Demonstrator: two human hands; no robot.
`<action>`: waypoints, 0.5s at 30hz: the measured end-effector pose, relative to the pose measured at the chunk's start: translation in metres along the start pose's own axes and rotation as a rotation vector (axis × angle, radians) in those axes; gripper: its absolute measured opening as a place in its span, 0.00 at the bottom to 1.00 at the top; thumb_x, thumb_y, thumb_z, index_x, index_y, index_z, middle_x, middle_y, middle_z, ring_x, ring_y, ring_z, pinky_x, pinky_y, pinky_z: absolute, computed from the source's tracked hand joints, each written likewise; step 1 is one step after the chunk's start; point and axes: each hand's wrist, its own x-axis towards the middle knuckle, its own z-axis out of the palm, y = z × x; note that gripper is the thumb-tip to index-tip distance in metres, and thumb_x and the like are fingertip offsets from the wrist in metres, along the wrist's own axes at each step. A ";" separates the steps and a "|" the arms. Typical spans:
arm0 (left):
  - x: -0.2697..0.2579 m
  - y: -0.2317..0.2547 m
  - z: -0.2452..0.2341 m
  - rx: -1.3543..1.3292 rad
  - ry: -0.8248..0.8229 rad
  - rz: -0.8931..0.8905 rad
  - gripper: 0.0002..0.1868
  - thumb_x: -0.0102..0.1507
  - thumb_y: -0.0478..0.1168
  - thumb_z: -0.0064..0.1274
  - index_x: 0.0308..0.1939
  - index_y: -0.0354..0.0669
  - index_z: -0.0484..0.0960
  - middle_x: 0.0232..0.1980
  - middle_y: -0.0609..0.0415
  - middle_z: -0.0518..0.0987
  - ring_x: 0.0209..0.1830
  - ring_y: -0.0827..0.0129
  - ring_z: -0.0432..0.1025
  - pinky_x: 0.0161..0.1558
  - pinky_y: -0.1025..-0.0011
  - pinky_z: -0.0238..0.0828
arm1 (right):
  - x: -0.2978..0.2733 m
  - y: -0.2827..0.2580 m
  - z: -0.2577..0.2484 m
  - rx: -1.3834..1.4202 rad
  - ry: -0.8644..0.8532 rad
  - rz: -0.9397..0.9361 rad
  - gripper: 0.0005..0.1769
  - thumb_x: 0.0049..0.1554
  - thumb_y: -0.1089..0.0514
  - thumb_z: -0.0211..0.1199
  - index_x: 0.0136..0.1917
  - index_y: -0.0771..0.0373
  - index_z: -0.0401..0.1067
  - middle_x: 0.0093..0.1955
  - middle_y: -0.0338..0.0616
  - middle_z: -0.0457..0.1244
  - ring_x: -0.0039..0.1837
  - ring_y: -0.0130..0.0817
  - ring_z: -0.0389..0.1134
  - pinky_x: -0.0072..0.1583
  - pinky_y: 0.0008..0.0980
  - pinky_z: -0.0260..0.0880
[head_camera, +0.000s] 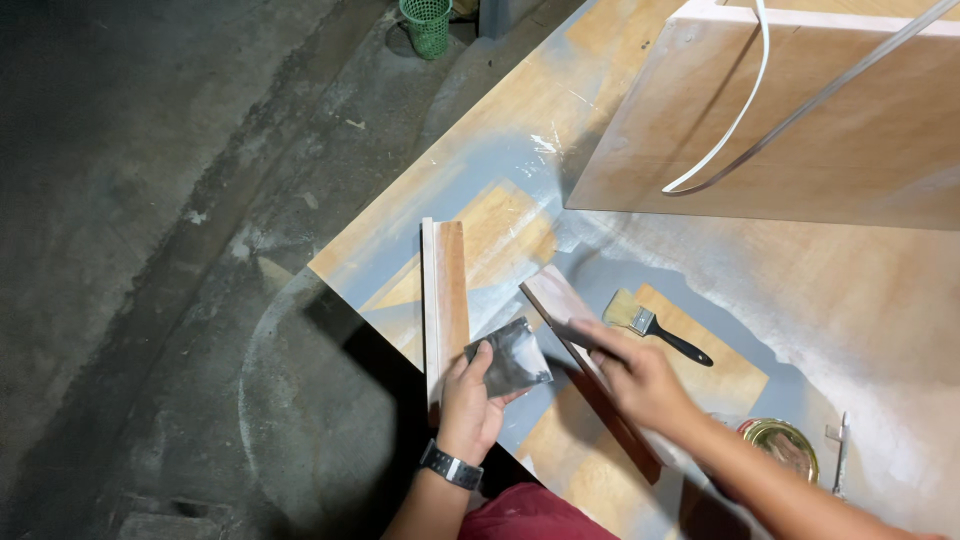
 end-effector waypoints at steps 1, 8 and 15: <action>0.001 -0.002 0.000 -0.001 -0.001 0.001 0.12 0.72 0.39 0.56 0.57 0.38 0.81 0.51 0.37 0.87 0.47 0.45 0.82 0.40 0.38 0.82 | -0.010 0.001 0.012 -0.001 0.000 -0.002 0.30 0.63 0.69 0.58 0.76 0.54 0.75 0.76 0.43 0.71 0.80 0.37 0.69 0.82 0.38 0.61; -0.018 -0.003 0.001 -0.004 -0.051 0.002 0.14 0.70 0.44 0.58 0.57 0.41 0.84 0.54 0.41 0.88 0.52 0.47 0.82 0.42 0.41 0.81 | -0.049 0.004 0.067 -0.133 0.056 -0.401 0.55 0.43 0.85 0.39 0.80 0.62 0.67 0.85 0.61 0.57 0.87 0.60 0.57 0.87 0.57 0.55; -0.035 -0.001 -0.010 0.001 -0.046 0.007 0.12 0.71 0.43 0.58 0.56 0.42 0.81 0.53 0.43 0.86 0.49 0.50 0.82 0.36 0.44 0.81 | -0.051 0.003 0.074 -0.162 0.135 -0.420 0.40 0.59 0.84 0.42 0.81 0.66 0.65 0.83 0.64 0.59 0.85 0.61 0.61 0.86 0.56 0.59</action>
